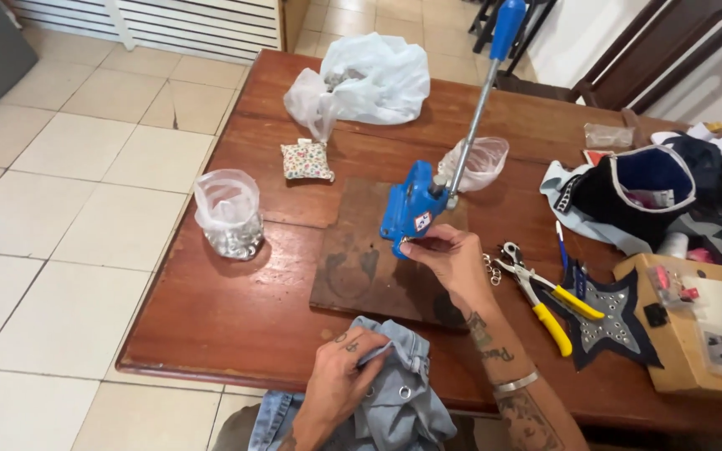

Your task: Attaching metal rivets to denim jeans using a manual hand-operated press machine.

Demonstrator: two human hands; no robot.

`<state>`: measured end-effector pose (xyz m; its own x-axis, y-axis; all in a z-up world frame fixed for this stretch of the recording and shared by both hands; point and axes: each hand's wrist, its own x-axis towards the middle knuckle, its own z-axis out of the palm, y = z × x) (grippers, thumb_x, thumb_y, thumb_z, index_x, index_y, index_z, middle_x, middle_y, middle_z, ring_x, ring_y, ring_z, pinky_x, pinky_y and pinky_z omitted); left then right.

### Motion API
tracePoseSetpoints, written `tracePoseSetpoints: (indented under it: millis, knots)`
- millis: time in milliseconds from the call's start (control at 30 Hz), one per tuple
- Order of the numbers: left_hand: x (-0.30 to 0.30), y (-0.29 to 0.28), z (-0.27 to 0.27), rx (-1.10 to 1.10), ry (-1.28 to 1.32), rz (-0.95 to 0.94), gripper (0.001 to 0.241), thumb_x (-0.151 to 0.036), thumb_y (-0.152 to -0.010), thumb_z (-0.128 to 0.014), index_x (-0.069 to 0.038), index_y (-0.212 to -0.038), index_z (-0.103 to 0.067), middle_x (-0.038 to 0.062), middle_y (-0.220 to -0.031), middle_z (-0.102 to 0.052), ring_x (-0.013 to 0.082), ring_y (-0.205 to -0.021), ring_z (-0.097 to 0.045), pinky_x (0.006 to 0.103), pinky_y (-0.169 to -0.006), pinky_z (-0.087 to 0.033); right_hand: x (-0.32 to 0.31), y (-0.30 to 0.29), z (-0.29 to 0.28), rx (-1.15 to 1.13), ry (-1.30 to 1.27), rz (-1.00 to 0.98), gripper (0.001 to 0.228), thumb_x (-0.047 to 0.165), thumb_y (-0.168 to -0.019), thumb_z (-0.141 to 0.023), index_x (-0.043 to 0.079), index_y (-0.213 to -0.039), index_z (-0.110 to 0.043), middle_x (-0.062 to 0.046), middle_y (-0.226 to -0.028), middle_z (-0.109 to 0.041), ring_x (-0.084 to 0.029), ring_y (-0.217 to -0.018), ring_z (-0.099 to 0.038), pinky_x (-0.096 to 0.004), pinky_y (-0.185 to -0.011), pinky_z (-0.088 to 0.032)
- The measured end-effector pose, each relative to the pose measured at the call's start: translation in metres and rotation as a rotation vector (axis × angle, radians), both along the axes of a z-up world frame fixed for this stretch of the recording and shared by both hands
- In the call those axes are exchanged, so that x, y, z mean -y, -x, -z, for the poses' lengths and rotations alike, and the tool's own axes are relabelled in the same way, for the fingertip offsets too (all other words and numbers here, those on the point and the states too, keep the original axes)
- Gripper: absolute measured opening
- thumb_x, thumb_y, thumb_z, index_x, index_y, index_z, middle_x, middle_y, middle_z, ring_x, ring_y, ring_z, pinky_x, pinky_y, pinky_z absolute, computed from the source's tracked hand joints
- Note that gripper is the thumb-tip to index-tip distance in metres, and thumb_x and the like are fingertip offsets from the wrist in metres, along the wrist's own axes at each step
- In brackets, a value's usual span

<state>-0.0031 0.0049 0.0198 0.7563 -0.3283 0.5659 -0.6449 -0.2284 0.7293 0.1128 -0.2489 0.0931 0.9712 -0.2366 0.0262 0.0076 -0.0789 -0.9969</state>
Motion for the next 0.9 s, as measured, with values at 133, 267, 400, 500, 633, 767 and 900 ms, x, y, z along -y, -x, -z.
tracePoseSetpoints:
  millis: [133,267,400,500,633,767,900]
  knots:
    - [0.002,-0.007,-0.006,-0.136,0.111,0.015,0.008,-0.009,-0.109,-0.085,-0.009,-0.117,-0.088,0.005,-0.109,-0.090,0.0240,-0.097,-0.086,0.0378,-0.090,-0.066,-0.001,0.055,-0.041,-0.104,0.279,0.066,0.049,0.017,-0.082,-0.108,0.012,-0.128,-0.096,-0.002,-0.124,-0.094,-0.015,-0.110,-0.088,-0.030,-0.100,-0.068]
    - [0.003,-0.015,-0.018,-0.271,-0.057,-0.012,0.014,-0.020,-0.105,-0.084,-0.019,-0.116,-0.092,-0.002,-0.104,-0.088,0.0203,-0.096,-0.086,0.0361,-0.078,-0.061,-0.023,0.149,-0.034,-0.126,0.367,-0.040,0.059,0.016,-0.086,-0.106,0.018,-0.143,-0.095,-0.004,-0.139,-0.099,-0.020,-0.123,-0.095,-0.032,-0.116,-0.078]
    - [0.011,-0.024,-0.070,-0.366,-0.143,-0.026,0.017,-0.020,-0.093,-0.084,-0.021,-0.105,-0.097,-0.002,-0.100,-0.094,0.0202,-0.091,-0.089,0.0372,-0.081,-0.063,-0.044,0.179,-0.018,-0.103,0.698,0.017,0.053,0.050,-0.094,-0.095,0.025,-0.140,-0.090,0.004,-0.142,-0.092,-0.021,-0.131,-0.087,-0.039,-0.114,-0.063]
    - [0.012,-0.038,-0.098,-0.586,-0.270,-0.050,0.013,-0.029,-0.093,-0.086,-0.025,-0.098,-0.097,-0.010,-0.096,-0.097,0.0127,-0.088,-0.084,0.0338,-0.080,-0.058,-0.043,0.169,-0.013,-0.060,0.394,0.122,0.024,0.032,-0.109,-0.083,0.013,-0.112,-0.097,0.003,-0.110,-0.095,-0.011,-0.097,-0.086,-0.028,-0.084,-0.065]
    - [0.009,-0.056,-0.098,-0.933,0.021,0.139,0.008,-0.014,-0.101,-0.095,-0.008,-0.103,-0.100,-0.001,-0.088,-0.090,0.0080,-0.082,-0.074,0.0280,-0.076,-0.057,-0.044,0.152,-0.022,-0.318,0.207,0.095,0.031,0.039,-0.118,-0.076,0.014,-0.104,-0.089,0.003,-0.085,-0.074,-0.011,-0.083,-0.063,-0.031,-0.077,-0.050]
    - [0.025,-0.103,-0.085,-1.174,0.313,0.148,0.017,-0.017,-0.097,-0.100,-0.002,-0.105,-0.097,0.010,-0.089,-0.090,0.0190,-0.079,-0.084,0.0325,-0.073,-0.067,-0.034,0.089,0.012,-0.194,0.005,0.215,0.033,0.040,-0.113,-0.087,0.010,-0.123,-0.097,-0.005,-0.104,-0.085,-0.019,-0.099,-0.072,-0.035,-0.091,-0.061]
    - [0.039,-0.148,-0.083,-1.179,0.325,0.151,0.029,-0.021,-0.097,-0.103,0.001,-0.114,-0.097,0.013,-0.094,-0.091,0.0200,-0.082,-0.085,0.0340,-0.076,-0.069,-0.038,0.049,-0.017,-0.234,-0.003,0.227,0.026,0.037,-0.113,-0.083,0.014,-0.108,-0.094,-0.001,-0.093,-0.081,-0.020,-0.094,-0.073,-0.034,-0.088,-0.061]
